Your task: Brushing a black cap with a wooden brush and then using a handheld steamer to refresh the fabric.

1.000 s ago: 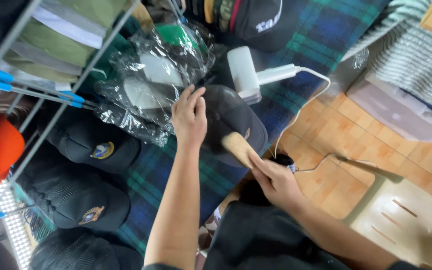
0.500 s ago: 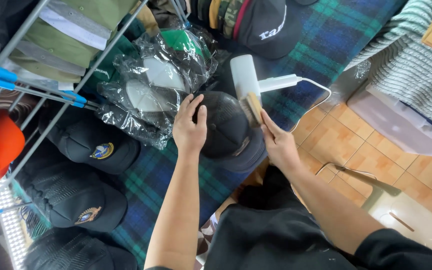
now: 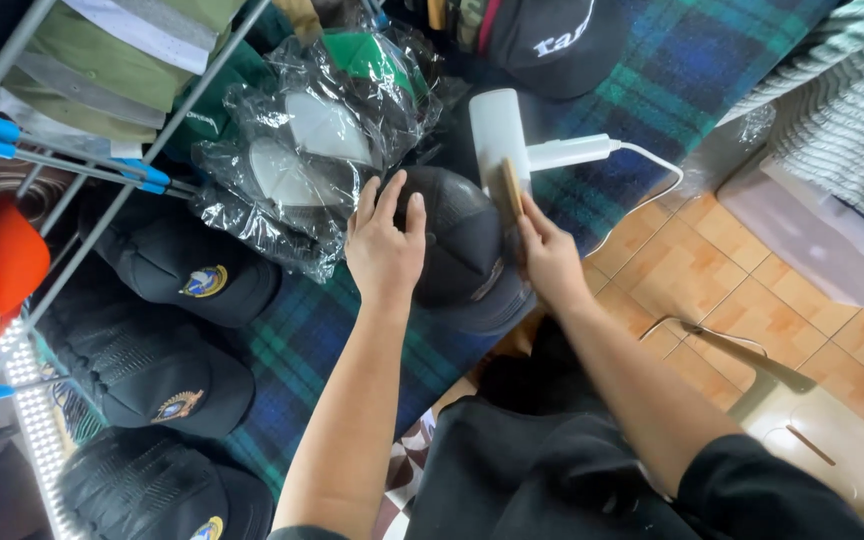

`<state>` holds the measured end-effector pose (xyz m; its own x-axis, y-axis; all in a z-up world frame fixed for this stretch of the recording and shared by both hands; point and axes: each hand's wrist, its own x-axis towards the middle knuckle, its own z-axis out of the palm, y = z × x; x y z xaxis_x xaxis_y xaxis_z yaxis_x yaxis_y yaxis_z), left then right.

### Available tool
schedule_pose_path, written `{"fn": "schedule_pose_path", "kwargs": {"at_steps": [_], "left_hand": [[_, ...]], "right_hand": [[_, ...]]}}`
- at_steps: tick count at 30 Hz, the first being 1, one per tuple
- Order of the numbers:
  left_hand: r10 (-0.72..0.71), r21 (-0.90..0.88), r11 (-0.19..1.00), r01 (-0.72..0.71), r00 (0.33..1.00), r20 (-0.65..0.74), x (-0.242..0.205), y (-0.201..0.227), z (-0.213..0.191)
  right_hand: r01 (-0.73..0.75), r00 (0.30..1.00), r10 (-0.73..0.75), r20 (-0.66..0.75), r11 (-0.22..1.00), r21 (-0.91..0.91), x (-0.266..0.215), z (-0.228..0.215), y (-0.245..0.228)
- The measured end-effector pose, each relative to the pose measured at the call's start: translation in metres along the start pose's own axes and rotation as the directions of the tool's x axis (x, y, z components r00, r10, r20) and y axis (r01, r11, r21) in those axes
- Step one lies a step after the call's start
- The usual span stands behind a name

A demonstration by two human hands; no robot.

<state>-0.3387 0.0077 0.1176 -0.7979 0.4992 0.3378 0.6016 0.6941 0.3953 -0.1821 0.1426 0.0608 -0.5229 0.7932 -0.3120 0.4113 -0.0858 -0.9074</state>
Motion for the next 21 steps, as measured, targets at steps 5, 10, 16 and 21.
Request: {"fn": "schedule_pose_path", "kwargs": {"at_steps": [5, 10, 16, 21], "left_hand": [[0.002, 0.048, 0.999, -0.001, 1.000, -0.007, 0.001, 0.003, 0.000], [0.015, 0.063, 0.998, -0.013, 0.999, -0.030, 0.002, 0.002, 0.003], [-0.020, 0.052, 0.998, 0.019, 1.000, 0.020, 0.005, 0.007, -0.004], [-0.031, 0.063, 0.998, 0.027, 0.998, 0.061, 0.004, 0.007, -0.006]], "right_hand": [[0.097, 0.993, -0.100, 0.070, 0.994, 0.046, -0.055, -0.022, -0.013], [-0.002, 1.000, 0.003, 0.019, 1.000, -0.026, -0.042, -0.015, 0.047], [0.176, 0.984, -0.176, 0.029, 0.984, -0.031, -0.125, -0.025, 0.075], [0.679, 0.713, -0.608, 0.349, 0.476, -0.559, -0.124, -0.007, 0.095]]}}
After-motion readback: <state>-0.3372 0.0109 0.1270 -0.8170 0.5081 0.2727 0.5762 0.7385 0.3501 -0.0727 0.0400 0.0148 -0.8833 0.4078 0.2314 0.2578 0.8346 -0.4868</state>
